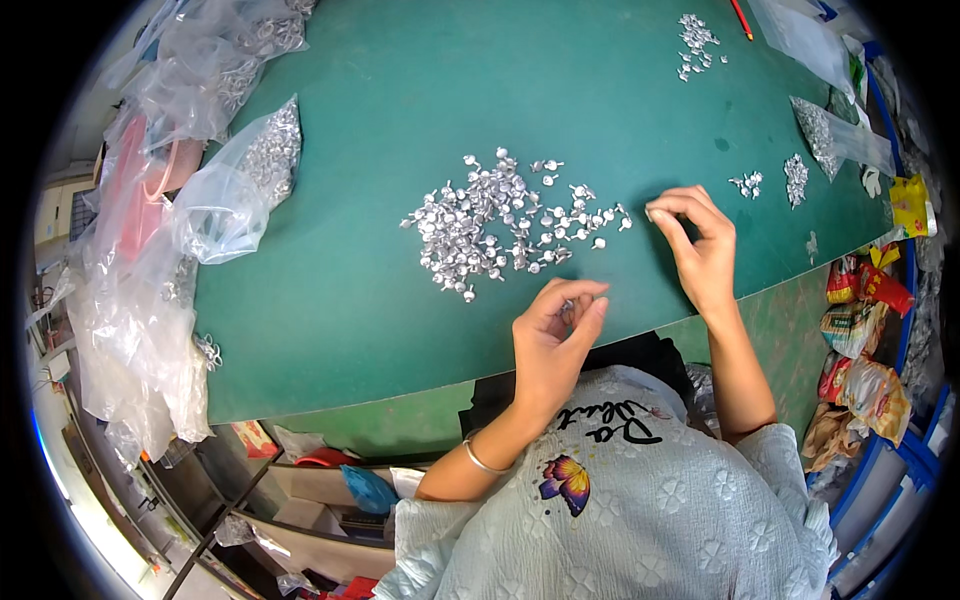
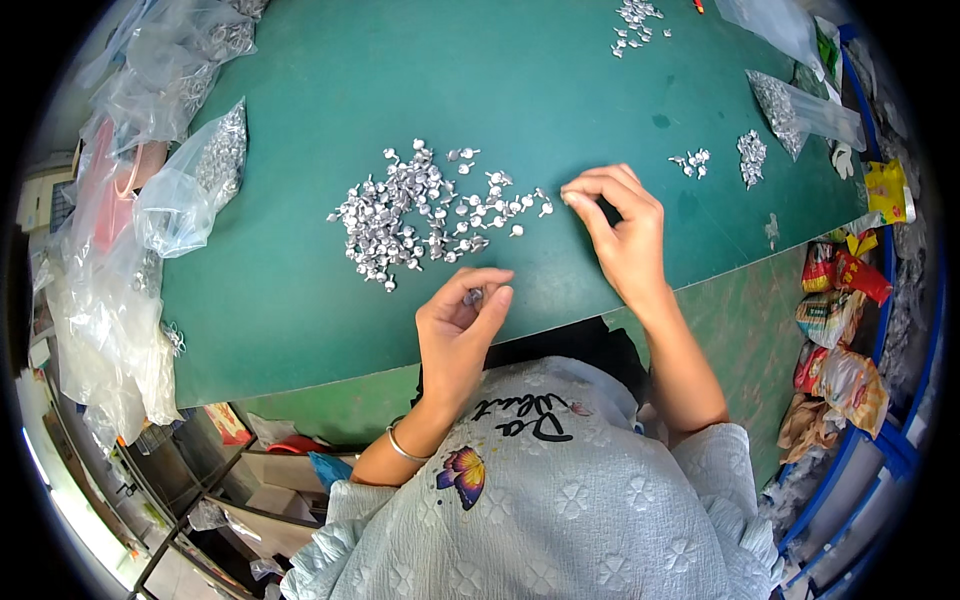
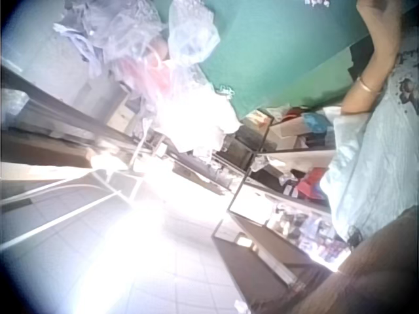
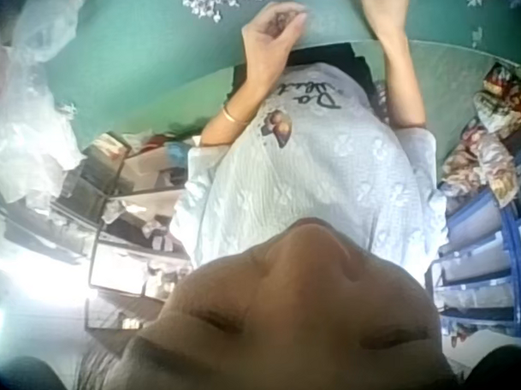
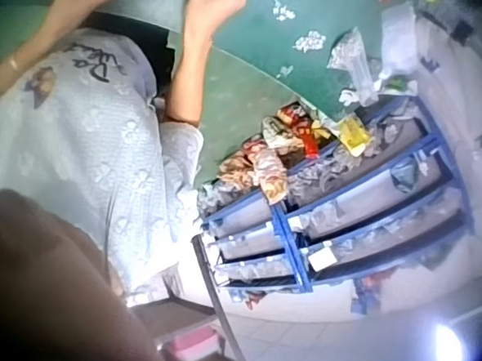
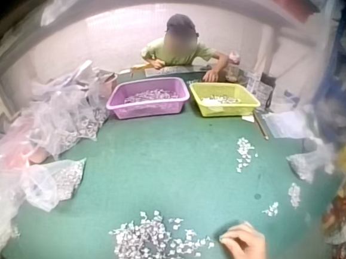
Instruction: The person repeatedly picks up small silver components from a green table and assembles them by hand, placing the finished units into a growing pile. The person also gathers the assembled parts into a plastic bag and continues the assembly process.
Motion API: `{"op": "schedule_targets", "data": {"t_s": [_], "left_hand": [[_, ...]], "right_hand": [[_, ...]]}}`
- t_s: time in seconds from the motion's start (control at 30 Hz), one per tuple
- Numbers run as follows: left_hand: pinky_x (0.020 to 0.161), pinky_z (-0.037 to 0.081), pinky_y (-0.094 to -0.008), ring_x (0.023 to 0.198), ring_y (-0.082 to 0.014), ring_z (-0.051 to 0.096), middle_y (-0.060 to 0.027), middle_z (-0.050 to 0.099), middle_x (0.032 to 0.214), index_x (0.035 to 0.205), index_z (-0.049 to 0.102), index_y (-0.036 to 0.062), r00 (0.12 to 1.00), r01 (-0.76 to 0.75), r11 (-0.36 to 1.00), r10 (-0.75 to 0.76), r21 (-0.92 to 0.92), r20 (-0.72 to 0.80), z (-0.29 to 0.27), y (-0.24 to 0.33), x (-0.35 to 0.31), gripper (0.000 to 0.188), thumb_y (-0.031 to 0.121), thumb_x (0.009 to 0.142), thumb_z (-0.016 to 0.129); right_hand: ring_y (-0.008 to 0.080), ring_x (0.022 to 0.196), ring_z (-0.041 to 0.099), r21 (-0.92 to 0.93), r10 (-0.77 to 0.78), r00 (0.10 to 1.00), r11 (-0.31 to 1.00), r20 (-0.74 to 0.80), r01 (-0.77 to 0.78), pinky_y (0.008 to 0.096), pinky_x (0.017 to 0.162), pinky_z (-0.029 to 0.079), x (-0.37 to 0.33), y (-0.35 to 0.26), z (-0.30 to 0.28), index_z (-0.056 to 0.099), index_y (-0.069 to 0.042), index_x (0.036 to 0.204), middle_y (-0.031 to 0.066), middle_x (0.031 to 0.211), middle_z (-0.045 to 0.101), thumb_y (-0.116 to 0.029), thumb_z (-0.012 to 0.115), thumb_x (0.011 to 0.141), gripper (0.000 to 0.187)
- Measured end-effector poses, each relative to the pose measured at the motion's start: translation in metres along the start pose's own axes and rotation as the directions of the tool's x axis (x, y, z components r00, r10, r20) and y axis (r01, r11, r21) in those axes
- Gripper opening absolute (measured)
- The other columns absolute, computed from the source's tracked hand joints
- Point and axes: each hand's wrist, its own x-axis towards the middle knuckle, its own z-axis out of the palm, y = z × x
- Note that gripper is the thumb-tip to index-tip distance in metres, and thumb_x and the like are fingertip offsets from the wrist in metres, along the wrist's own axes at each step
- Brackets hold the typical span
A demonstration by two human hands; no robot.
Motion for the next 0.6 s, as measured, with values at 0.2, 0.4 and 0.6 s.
{"op": "schedule_targets", "data": {"t_s": [0.2,0.4,0.6], "left_hand": [[0.061,0.038,-0.0158,0.072,-0.0018,0.047,-0.0017,0.062,0.09,0.105,0.062,-0.0005,0.985,0.166,0.967,-0.154,-0.192,0.076,0.001,0.007,0.003,0.02,0.0,0.085,0.059],[0.057,0.037,-0.0161,0.069,-0.0013,0.045,-0.0015,0.061,0.089,0.101,0.063,-0.0013,0.997,0.068,0.982,-0.059,-0.176,0.053,0.006,0.014,0.0,0.018,-0.003,0.083,0.06],[0.055,0.036,-0.0171,0.068,-0.0019,0.045,-0.0019,0.059,0.089,0.099,0.063,-0.0028,0.996,-0.044,0.985,0.057,-0.166,0.076,0.006,0.016,-0.005,0.019,-0.007,0.081,0.06]], "right_hand": [[0.0188,0.075,0.055,0.329,-0.125,0.973,0.943,0.195,0.055,0.0281,0.067,0.044,-0.024,-0.033,-0.006,0.065,0.002,0.08,0.0095,0.08,0.061,0.003,0.064,0.073,0.007],[0.0206,0.073,0.056,0.286,-0.165,0.974,0.951,0.155,0.115,0.0292,0.065,0.044,-0.032,-0.051,-0.006,0.065,0.002,0.082,0.0107,0.08,0.062,0.006,0.067,0.069,0.013],[0.0229,0.07,0.055,0.095,-0.28,0.958,0.957,0.057,0.274,0.0308,0.063,0.045,-0.034,-0.069,-0.009,0.064,0.003,0.081,0.011,0.08,0.062,0.008,0.069,0.064,0.018]]}}
